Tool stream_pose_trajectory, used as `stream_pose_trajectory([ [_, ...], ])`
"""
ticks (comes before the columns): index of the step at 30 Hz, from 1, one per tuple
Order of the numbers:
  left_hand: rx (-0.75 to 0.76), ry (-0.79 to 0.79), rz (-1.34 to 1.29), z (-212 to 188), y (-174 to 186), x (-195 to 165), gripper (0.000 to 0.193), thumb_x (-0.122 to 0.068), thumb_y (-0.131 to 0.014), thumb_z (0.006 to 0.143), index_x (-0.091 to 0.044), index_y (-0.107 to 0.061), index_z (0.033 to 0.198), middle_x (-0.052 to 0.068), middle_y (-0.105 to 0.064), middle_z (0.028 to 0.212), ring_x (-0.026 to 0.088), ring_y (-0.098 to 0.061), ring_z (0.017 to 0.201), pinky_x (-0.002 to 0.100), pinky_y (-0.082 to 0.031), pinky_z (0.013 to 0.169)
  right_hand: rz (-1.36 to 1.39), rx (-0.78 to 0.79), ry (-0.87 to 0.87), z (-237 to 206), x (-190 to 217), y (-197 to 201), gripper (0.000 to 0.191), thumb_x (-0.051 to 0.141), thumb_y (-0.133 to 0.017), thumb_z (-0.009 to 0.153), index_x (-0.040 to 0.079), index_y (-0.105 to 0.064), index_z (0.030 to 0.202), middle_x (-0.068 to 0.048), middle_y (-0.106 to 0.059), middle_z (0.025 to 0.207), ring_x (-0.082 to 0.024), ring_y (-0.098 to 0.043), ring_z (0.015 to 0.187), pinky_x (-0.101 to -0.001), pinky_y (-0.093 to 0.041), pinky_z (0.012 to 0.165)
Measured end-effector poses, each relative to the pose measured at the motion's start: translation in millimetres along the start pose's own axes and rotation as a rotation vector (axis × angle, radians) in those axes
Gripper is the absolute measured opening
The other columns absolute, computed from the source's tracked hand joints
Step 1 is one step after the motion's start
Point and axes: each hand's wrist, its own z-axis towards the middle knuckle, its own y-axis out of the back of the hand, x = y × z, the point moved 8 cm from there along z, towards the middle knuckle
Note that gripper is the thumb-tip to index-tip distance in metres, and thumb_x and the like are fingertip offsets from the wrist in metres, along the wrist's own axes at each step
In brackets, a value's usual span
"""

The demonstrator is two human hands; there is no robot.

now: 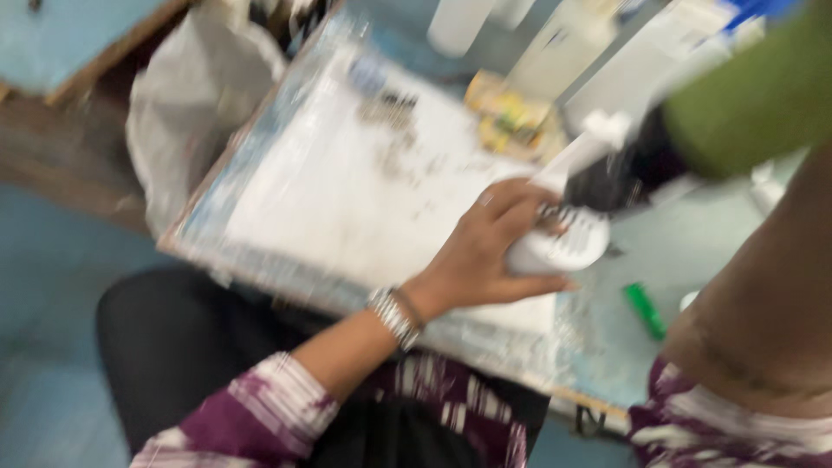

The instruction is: The person assembles a white cylindrical lamp by inserting screws into the base, using a green electric screwdriver to tighten them, and attaching a mounting bracket with a manual screwdriver. The person then fits the base onto the cylinder and secures it with additional screws.

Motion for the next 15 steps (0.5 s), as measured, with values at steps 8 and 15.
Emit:
stream_pose_trajectory([
  [8, -0.003, 0.089, -0.106, -0.6, 1.1, 0.9, 0.045, -0.031, -0.092, 0.077, -0.014, -0.065, 0.108, 0.008, -0.06, 0.136, 0.033, -0.056, 0.133, 0.044, -0.051, 0.11, 0.025, 0.043, 0.065, -15.6, 35.2, -31.8, 0.052, 0.048, -0.062, 0.088, -0.001, -0.059, 0.105, -0.014, -0.051, 0.092, -0.025, -0.05, 0.075, -0.0381, -0.045, 0.065],
  [15, -0.024, 0.061, -0.12, 0.2, 3.8, -3.6, 0.045, -0.03, -0.093, 0.077, -0.013, -0.065, 0.108, 0.008, -0.059, 0.136, 0.034, -0.055, 0.135, 0.045, -0.051, 0.111, 0.039, 0.043, 0.094, -8.8, 32.9, -42.8, 0.056, 0.053, -0.059, 0.089, 0.0, -0.058, 0.106, -0.013, -0.05, 0.09, -0.024, -0.048, 0.072, -0.038, -0.043, 0.063],
])
